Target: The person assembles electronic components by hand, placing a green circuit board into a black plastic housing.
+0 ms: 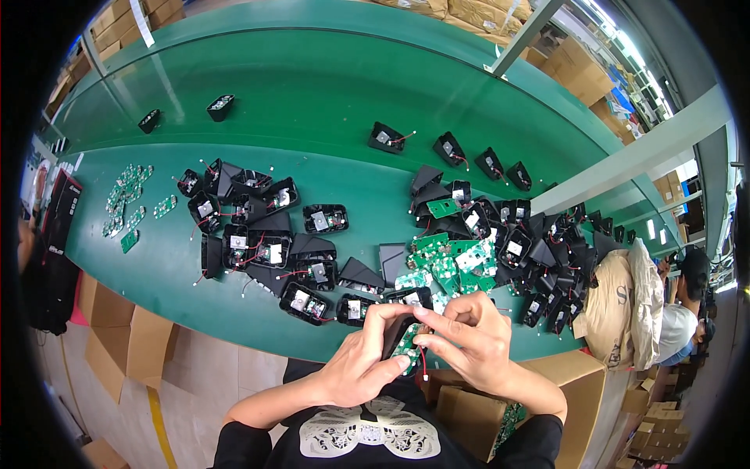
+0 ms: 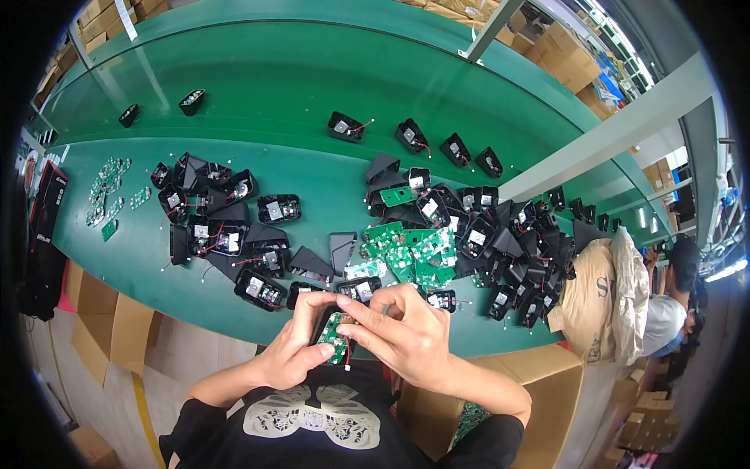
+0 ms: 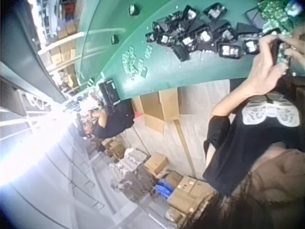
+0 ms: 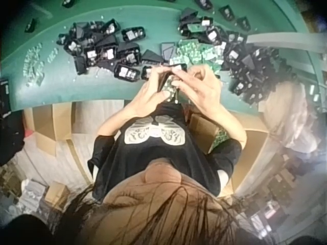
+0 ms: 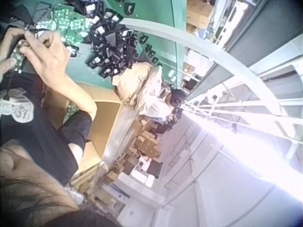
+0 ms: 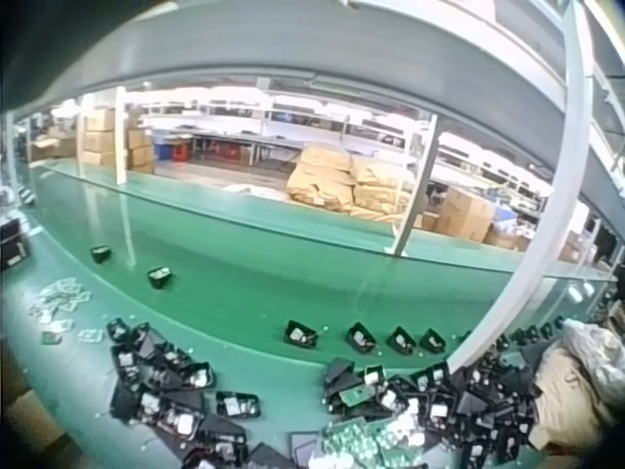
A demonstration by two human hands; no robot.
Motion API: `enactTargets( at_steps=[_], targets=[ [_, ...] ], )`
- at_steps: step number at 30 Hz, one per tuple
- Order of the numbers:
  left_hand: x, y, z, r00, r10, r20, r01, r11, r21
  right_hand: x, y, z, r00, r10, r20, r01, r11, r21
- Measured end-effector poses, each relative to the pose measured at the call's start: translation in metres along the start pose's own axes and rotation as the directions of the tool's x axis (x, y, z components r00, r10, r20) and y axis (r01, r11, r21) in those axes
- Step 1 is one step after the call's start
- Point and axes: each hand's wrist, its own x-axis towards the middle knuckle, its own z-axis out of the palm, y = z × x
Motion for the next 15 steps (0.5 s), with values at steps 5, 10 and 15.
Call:
enactTargets(
  at_steps=[5,10,15],
  targets=[
    [0.000,0.009,-0.003,0.992,-0.122,0.041,0.124,0.992,-0.035,0.001,0.000,-0.002,0.993,-0.103,-0.059,0.095,0.987,-0.133],
    [0.001,0.009,-0.004,0.983,-0.154,0.102,0.151,0.988,0.034,0.006,-0.011,-0.010,0.994,-0.108,0.014,0.108,0.971,-0.214],
    [-0.004,0.007,0.001,0.995,-0.091,0.037,0.093,0.993,-0.066,0.003,-0.010,-0.010,0.992,-0.118,0.035,0.123,0.951,-0.285]
  ],
)
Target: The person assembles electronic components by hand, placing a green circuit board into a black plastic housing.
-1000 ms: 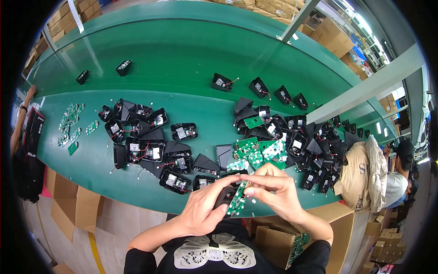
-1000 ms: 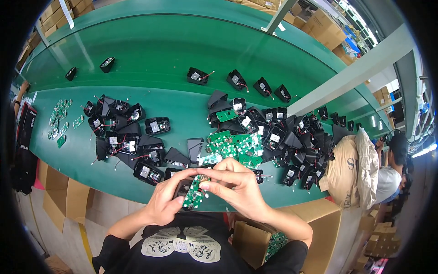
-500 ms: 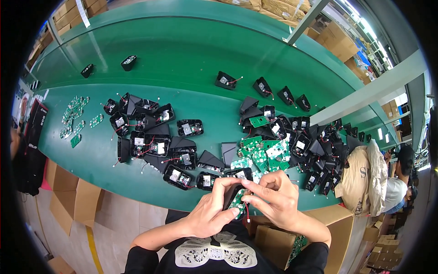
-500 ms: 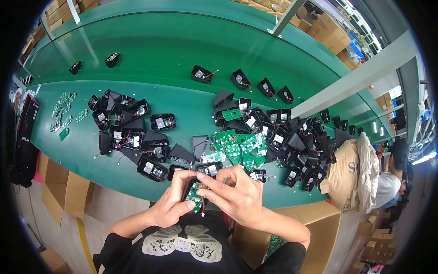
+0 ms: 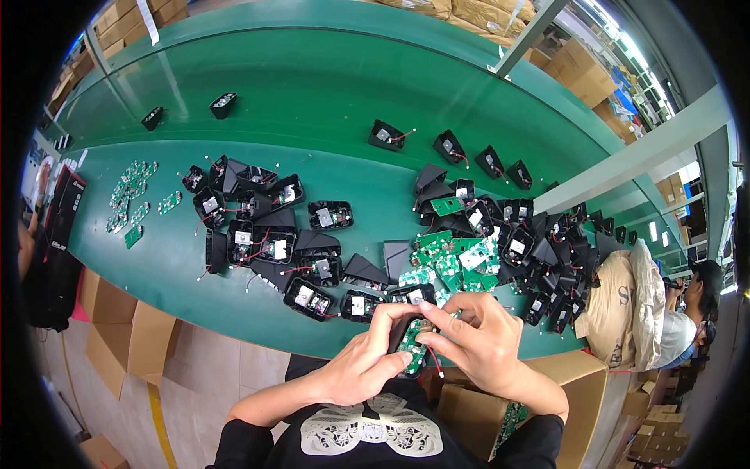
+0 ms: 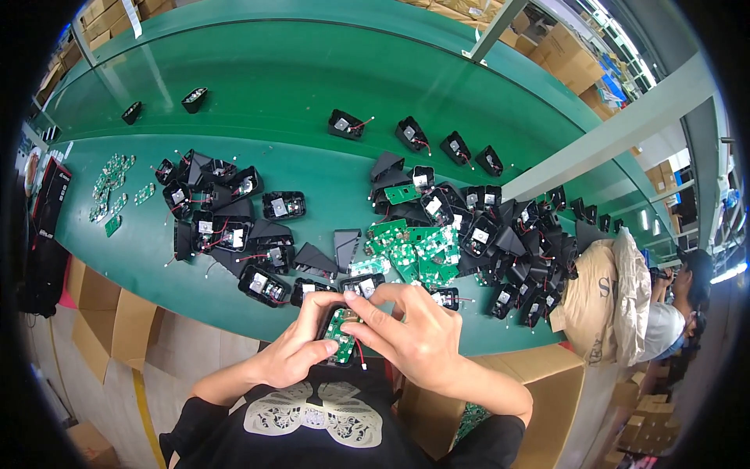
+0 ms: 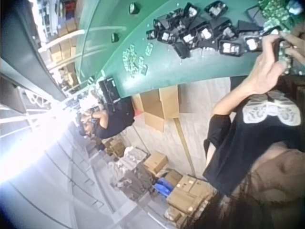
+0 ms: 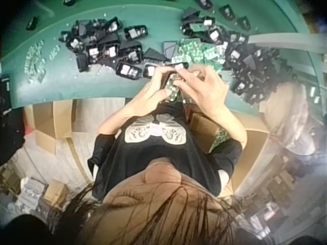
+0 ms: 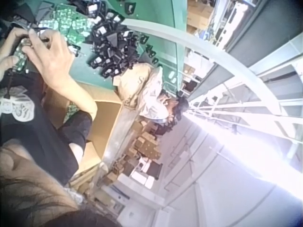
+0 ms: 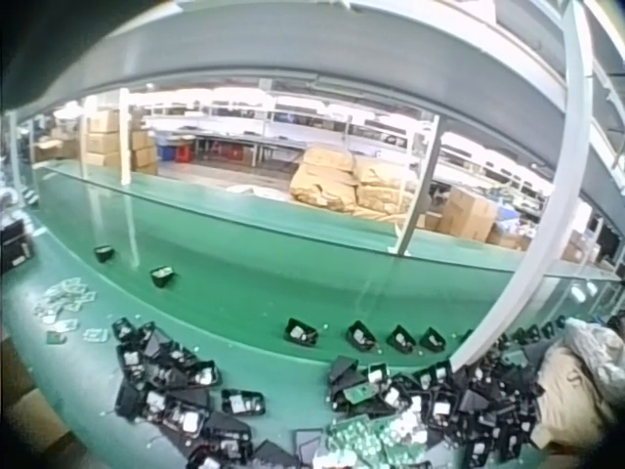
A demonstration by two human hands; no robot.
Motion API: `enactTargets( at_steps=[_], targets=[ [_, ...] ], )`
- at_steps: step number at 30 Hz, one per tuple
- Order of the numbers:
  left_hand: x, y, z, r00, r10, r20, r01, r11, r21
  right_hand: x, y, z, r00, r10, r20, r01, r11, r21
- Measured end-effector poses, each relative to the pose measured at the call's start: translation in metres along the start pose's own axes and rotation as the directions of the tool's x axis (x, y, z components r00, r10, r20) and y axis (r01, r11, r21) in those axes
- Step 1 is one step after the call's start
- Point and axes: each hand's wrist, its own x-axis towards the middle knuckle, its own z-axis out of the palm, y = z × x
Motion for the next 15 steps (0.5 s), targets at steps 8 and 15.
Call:
enactTargets(
  at_steps=[8,15],
  targets=[
    [0.005,0.004,-0.001,0.989,0.095,-0.117,-0.092,0.995,0.023,-0.008,-0.006,0.004,0.866,0.277,0.416,-0.489,0.640,0.593],
    [0.008,0.001,0.011,0.884,0.342,-0.320,-0.261,0.927,0.271,-0.009,-0.014,0.027,0.859,0.366,0.359,-0.509,0.521,0.686]
  ],
)
